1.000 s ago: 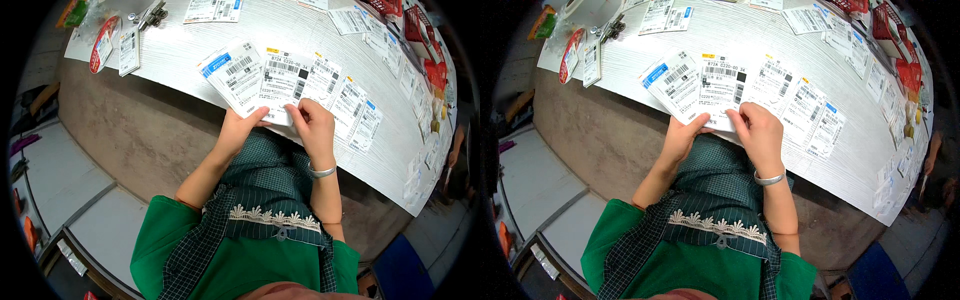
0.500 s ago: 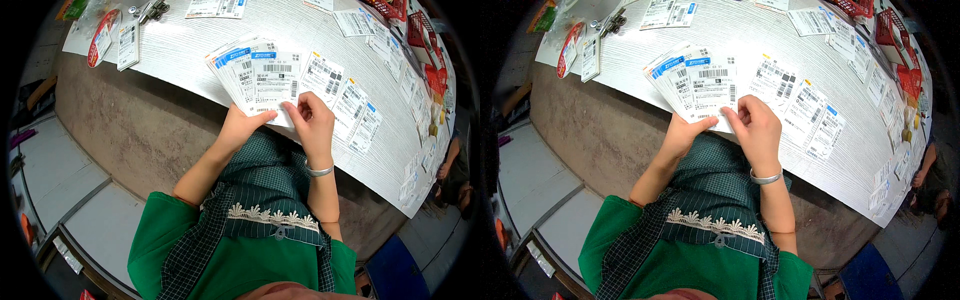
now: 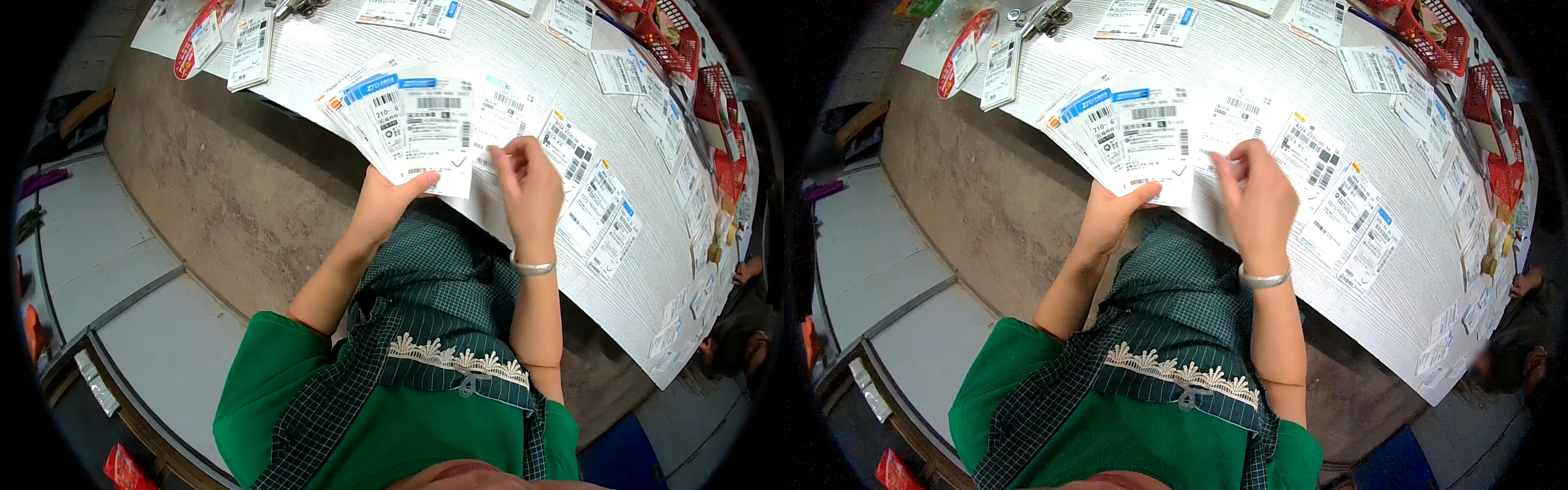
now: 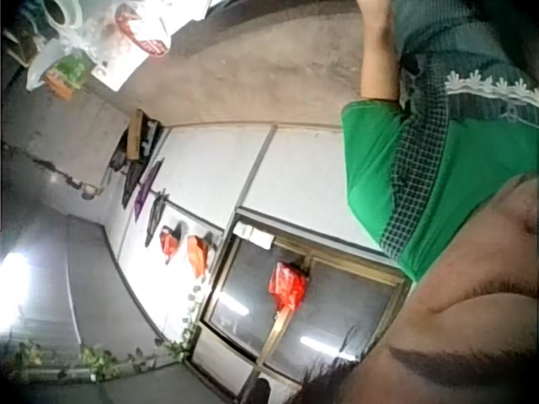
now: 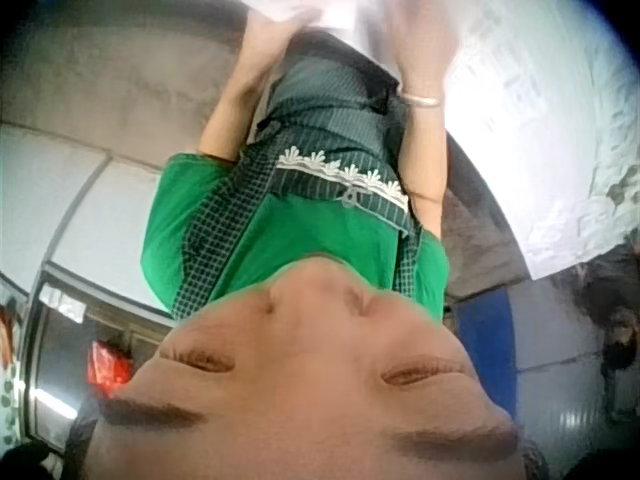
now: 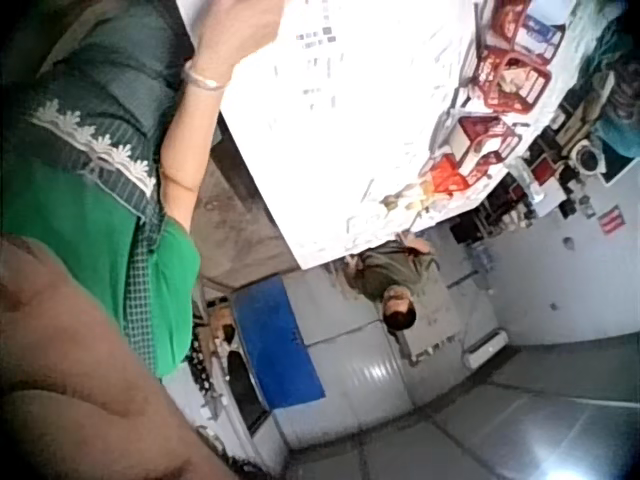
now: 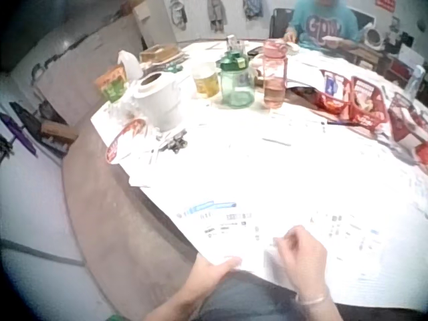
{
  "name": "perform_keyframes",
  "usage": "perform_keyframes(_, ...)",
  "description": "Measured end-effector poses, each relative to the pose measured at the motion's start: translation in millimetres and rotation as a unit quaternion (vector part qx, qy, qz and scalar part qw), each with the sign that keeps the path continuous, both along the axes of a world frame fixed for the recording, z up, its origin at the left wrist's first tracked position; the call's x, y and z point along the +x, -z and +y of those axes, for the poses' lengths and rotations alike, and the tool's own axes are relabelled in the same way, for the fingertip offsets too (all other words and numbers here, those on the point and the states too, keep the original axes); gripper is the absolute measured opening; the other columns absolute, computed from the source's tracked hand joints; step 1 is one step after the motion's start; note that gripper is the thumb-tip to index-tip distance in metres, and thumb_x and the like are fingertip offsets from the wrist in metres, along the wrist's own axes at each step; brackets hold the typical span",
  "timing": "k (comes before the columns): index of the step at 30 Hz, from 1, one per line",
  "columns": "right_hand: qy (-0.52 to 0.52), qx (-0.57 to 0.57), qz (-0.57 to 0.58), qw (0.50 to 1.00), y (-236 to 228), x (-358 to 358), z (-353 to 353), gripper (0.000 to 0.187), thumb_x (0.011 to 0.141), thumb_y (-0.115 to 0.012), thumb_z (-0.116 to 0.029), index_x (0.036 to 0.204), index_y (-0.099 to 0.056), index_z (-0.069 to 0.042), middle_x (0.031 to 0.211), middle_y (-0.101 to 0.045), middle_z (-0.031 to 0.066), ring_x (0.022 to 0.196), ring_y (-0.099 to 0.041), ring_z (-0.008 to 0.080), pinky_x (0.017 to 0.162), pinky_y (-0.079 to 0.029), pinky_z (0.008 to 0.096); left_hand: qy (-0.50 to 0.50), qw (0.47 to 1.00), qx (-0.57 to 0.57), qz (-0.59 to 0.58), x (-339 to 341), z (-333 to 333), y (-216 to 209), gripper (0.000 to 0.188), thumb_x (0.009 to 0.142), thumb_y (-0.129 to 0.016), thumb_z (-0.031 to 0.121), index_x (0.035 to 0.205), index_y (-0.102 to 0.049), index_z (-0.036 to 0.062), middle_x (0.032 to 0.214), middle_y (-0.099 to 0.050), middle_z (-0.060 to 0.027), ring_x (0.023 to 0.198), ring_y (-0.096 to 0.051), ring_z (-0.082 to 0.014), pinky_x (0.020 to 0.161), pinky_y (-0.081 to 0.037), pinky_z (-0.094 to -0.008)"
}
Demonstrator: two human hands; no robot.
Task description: The person sorts through shipping labels by hand on a table. They pick up individual labels, check the codes, and organize them into a stack held in their hand while moving other labels around on the table surface.
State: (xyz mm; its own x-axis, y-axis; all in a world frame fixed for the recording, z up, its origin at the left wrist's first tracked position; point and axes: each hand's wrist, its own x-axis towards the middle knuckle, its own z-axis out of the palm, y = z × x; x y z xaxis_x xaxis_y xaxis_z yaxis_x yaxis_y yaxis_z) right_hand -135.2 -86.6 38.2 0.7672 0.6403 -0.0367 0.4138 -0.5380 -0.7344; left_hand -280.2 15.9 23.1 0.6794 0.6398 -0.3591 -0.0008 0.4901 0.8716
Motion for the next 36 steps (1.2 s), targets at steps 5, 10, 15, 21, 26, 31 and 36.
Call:
perform_keyframes(5,-0.071,0.055,-0.015,0.996,-6,-9,-4,0.021,0.075,-0.065,-0.022,0.067,-0.055,-0.006,0.059,-0.054,0.0045,0.051,-0.050,0.0178,0.048,-0.039,0.0279,-0.026,1.000,-0.007,-0.012,11,-8,9,0.033,0.081,-0.057,0.001,0.112,-0.048,-0.0084,0.103,-0.058,-0.0144,0.089,-0.058,-0.0169,0.072,-0.051,-0.0248)
perform_keyframes(10,-0.017,0.061,0.084,0.994,-3,-7,-48,0.022,0.076,-0.065,-0.020,0.065,-0.054,-0.004,0.058,-0.052,0.0066,0.051,-0.050,0.0185,0.047,-0.039,0.0283,0.008,0.999,-0.049,0.014,14,-36,10,0.032,0.084,-0.053,0.002,0.112,-0.046,-0.0092,0.102,-0.058,-0.0144,0.084,-0.060,-0.0181,0.066,-0.052,-0.0237)
perform_keyframes(15,0.041,0.075,0.026,0.996,4,-13,-109,0.020,0.079,-0.062,-0.017,0.068,-0.056,-0.002,0.058,-0.051,0.0068,0.051,-0.048,0.0154,0.047,-0.036,0.0272,0.111,0.990,-0.084,0.023,29,-69,9,0.031,0.085,-0.050,0.003,0.113,-0.045,-0.0102,0.102,-0.057,-0.0170,0.086,-0.061,-0.0211,0.066,-0.054,-0.0263)
perform_keyframes(21,0.337,0.152,0.040,0.928,19,34,-205,0.021,0.084,-0.057,-0.013,0.066,-0.052,-0.002,0.055,-0.043,-0.0017,0.053,-0.035,0.0039,0.047,-0.028,0.0206,0.231,0.969,-0.084,0.000,45,-71,4,0.033,0.085,-0.049,0.003,0.115,-0.043,-0.0107,0.104,-0.057,-0.0191,0.087,-0.062,-0.0250,0.066,-0.055,-0.0265)
perform_keyframes(26,0.295,-0.164,-0.169,0.926,29,46,-203,0.026,0.078,-0.065,-0.020,0.066,-0.047,-0.006,0.055,-0.042,0.0002,0.048,-0.039,0.0112,0.046,-0.032,0.0251,0.257,0.964,-0.074,0.002,56,-82,9,0.037,0.081,-0.057,0.002,0.114,-0.045,-0.0078,0.104,-0.057,-0.0163,0.086,-0.060,-0.0185,0.065,-0.053,-0.0239)
perform_keyframes(31,0.255,0.087,0.029,0.963,12,10,-180,0.013,0.079,-0.062,-0.010,0.073,-0.055,-0.002,0.061,-0.053,-0.0002,0.055,-0.048,0.0070,0.050,-0.038,0.0216,0.242,0.968,-0.065,-0.018,62,-90,7,0.046,0.070,-0.066,-0.004,0.113,-0.048,-0.0051,0.105,-0.058,-0.0120,0.096,-0.056,-0.0181,0.084,-0.045,-0.0284)
perform_keyframes(36,0.165,0.184,0.117,0.962,5,-20,-146,0.014,0.075,-0.066,-0.009,0.073,-0.055,-0.001,0.061,-0.052,0.0006,0.052,-0.045,0.0068,0.048,-0.037,0.0202,0.248,0.967,-0.049,-0.027,60,-96,4,0.048,0.069,-0.066,-0.005,0.114,-0.048,-0.0044,0.107,-0.057,-0.0114,0.096,-0.055,-0.0173,0.084,-0.045,-0.0281)
